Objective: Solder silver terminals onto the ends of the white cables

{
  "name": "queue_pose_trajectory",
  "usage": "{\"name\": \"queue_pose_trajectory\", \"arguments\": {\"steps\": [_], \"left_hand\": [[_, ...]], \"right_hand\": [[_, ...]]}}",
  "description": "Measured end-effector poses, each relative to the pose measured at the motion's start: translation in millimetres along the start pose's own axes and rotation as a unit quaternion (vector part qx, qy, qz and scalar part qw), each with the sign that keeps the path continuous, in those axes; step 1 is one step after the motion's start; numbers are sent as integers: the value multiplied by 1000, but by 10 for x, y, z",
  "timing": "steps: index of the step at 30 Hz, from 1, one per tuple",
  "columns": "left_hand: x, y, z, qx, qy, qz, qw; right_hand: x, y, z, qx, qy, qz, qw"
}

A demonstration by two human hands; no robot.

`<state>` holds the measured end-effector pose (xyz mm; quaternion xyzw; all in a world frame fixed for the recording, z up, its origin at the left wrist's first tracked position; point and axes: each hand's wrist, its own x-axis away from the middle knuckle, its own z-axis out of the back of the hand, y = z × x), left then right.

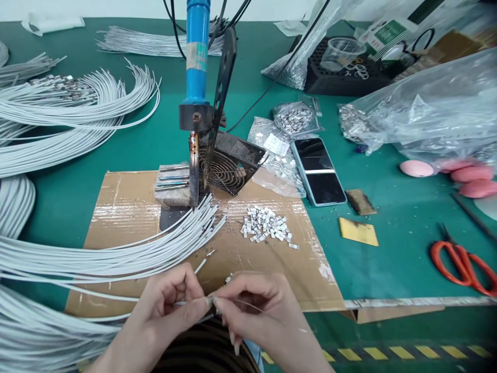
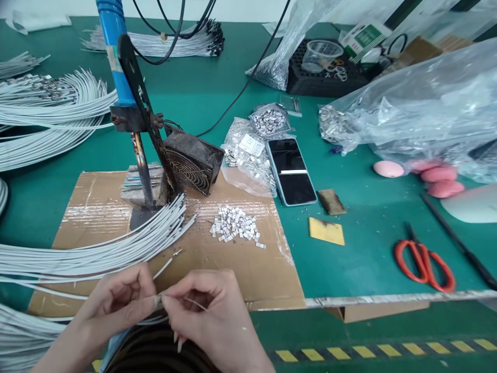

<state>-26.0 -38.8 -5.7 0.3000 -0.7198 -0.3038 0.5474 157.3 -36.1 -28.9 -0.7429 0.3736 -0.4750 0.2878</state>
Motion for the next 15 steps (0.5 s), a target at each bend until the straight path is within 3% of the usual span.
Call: {"name": "queue_pose_trajectory", "arguments": {"steps": [3,6,10,15], "left_hand": [[-18,0,-1,-35,25,-13,999],[-25,39,-55,-53,55,-23,997],[-13,112,-159,-62,93,-19,994],[-10,96,-187,-48,110,-48,992]], "right_hand": [[14,-110,-4,123,1,75,990],[27,-185,-23,174,-3,111,978],[24,-161,-24,178,9,125,976],[-6,0,0,103,36,141,984]]}}
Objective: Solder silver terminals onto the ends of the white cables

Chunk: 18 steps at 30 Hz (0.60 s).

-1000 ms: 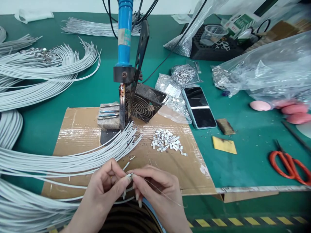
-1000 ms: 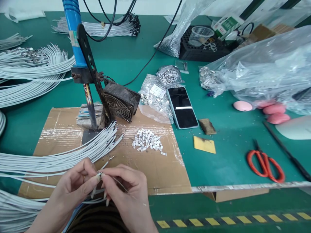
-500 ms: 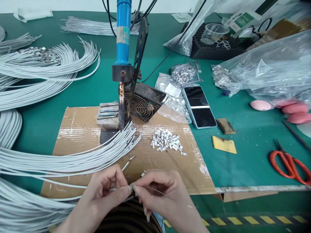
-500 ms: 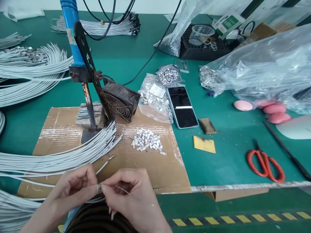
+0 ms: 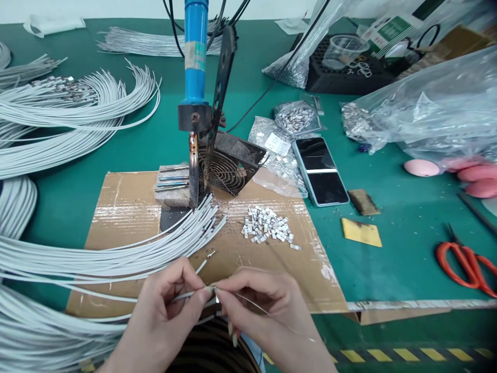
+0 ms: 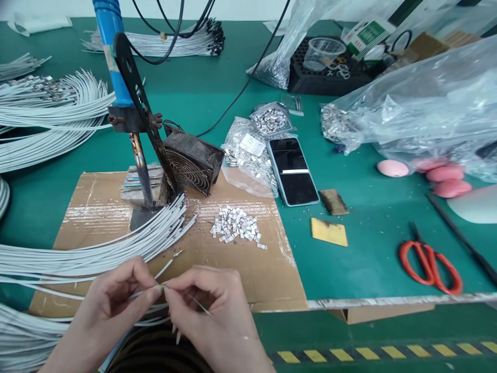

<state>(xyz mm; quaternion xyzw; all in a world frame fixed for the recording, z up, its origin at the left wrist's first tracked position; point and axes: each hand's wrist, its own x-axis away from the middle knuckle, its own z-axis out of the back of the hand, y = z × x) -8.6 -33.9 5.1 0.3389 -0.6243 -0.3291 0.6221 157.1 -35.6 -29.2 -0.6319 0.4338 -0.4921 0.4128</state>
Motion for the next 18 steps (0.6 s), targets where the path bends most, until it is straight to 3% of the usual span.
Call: {"name": "queue_pose_trajectory", "arguments": {"steps": [3,7,9,12,15,18], "left_hand": [[-13,-45,18,-17,2,-20,1000],[-15,-76,-22,20,1,-28,999],[-10,-73,-65,75,-3,-19,997],[-13,-60,-98,145,-11,-7,989],[-37,-57,-62,147,-9,-2,989],[-66,-56,-7,113,-2,0,994]], "right_hand": [[33,55,-71,-51,21,-29,998],[97,140,-307,-125,135,-58,981],[105,226,-424,-129,184,-1,974],[73,332,-482,-32,212,162,963],[20,305,-379,105,179,282,937],[-23,172,-212,206,119,338,911]]}}
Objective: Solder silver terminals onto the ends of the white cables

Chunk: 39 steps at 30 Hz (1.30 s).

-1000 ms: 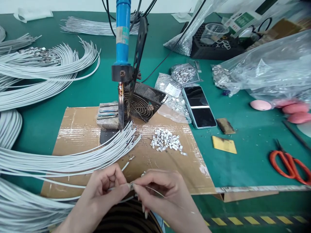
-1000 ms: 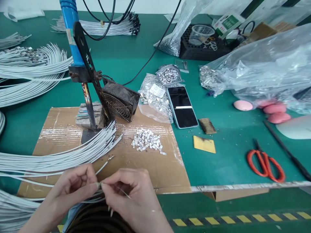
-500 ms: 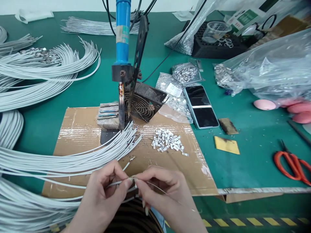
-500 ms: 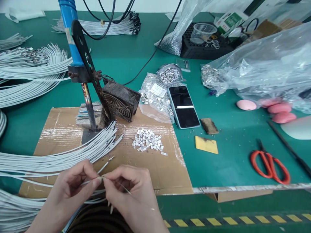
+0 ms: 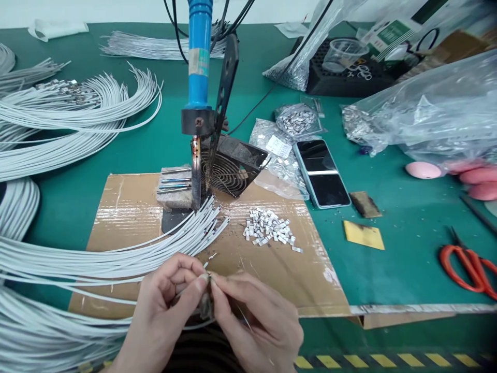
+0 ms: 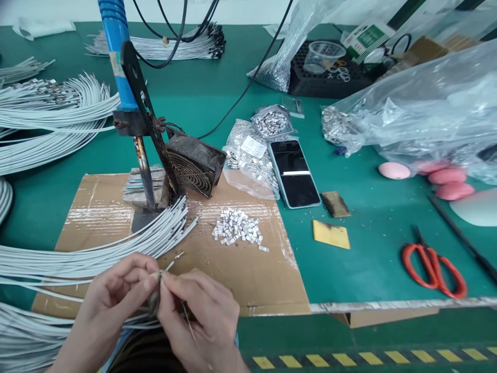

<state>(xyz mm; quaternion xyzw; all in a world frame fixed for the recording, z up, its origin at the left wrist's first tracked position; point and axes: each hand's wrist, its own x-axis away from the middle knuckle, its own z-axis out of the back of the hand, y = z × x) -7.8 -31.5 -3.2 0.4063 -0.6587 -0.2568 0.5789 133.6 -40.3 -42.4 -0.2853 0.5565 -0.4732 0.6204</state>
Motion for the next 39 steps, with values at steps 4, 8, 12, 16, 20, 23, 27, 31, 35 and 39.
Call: {"name": "queue_pose_trajectory", "arguments": {"steps": [4,8,12,16,20,23,27,31,35,39], "left_hand": [[-14,39,6,-28,16,-8,999],[-8,90,-25,-47,38,-13,998],[-12,121,-40,-49,54,-13,997],[-17,139,-60,-47,68,-19,996],[-11,154,-79,-60,80,-24,995],[-8,162,-84,-59,80,-23,995],[-13,162,-82,-53,78,-20,995],[-21,148,-71,-58,72,-18,996],[-30,134,-60,-56,75,-19,995],[-34,139,-61,-52,82,-22,995]], "right_hand": [[-155,-26,174,42,-79,55,994],[-223,-56,242,-10,-110,-43,993],[-215,-48,259,-102,-27,-213,971],[-180,-33,232,-193,-17,-296,936],[-166,-72,175,-212,-25,-342,915],[-163,-104,140,-221,-30,-355,908],[-156,-121,123,-235,-29,-364,901],[-153,-128,122,-237,-28,-364,900],[-156,-135,117,-234,-17,-359,904],[-162,-135,101,-236,20,-385,892]]}}
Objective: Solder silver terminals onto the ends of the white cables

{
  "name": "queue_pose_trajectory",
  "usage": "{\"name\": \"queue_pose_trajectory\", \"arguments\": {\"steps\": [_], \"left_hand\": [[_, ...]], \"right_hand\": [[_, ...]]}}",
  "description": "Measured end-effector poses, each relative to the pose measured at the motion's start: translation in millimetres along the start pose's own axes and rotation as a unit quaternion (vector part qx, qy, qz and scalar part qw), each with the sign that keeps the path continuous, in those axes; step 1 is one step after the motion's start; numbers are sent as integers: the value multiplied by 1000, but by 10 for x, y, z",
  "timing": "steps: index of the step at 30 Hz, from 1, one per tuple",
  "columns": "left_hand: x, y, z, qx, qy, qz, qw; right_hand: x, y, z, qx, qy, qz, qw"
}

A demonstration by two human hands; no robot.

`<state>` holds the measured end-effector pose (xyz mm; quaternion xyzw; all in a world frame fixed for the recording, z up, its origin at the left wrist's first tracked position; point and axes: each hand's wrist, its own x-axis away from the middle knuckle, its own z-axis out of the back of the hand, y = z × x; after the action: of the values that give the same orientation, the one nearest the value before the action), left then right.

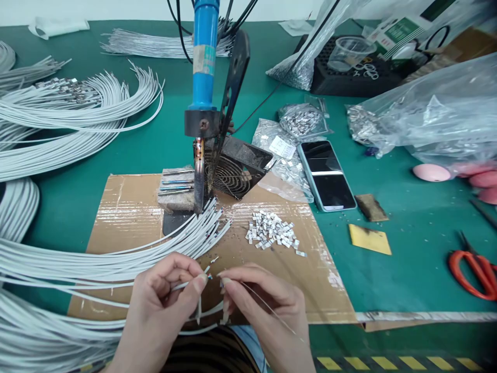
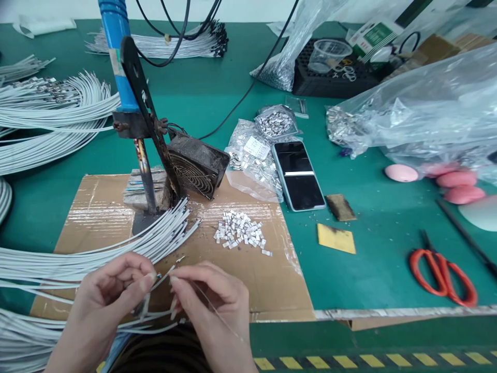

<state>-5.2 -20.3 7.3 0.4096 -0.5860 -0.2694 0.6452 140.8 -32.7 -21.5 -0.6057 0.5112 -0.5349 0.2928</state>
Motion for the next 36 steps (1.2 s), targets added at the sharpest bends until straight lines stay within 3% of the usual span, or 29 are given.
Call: {"name": "queue_pose_trajectory", "arguments": {"steps": [5,9,17,20,24,26,28,30,32,34,36], "left_hand": [[28,12,-26,-29,30,-18,999],[70,-51,-41,-116,56,-80,988],[96,-260,-28,-187,93,-176,962],[110,-293,-46,-179,85,-173,965],[132,-253,-93,-118,69,-115,984],[128,-202,-106,-71,62,-72,993],[113,-144,-106,-21,51,-34,998],[93,-91,-97,13,34,-10,999],[78,-51,-89,19,15,4,1000],[70,-24,-88,11,1,19,1000],[59,-8,-84,6,-5,29,1000]], "right_hand": [[-5,13,-29,-8,-10,-36,999],[-4,11,-61,-47,-39,-85,994],[18,48,-113,-99,-13,-113,989],[49,107,-151,-121,1,-108,987],[106,199,-201,-123,31,-93,988],[118,233,-202,-80,47,-46,995],[107,247,-176,8,57,70,996],[73,236,-121,113,57,224,966],[29,205,-47,199,28,338,919],[-9,162,32,246,-9,385,890],[-27,114,103,255,-28,382,888]]}}
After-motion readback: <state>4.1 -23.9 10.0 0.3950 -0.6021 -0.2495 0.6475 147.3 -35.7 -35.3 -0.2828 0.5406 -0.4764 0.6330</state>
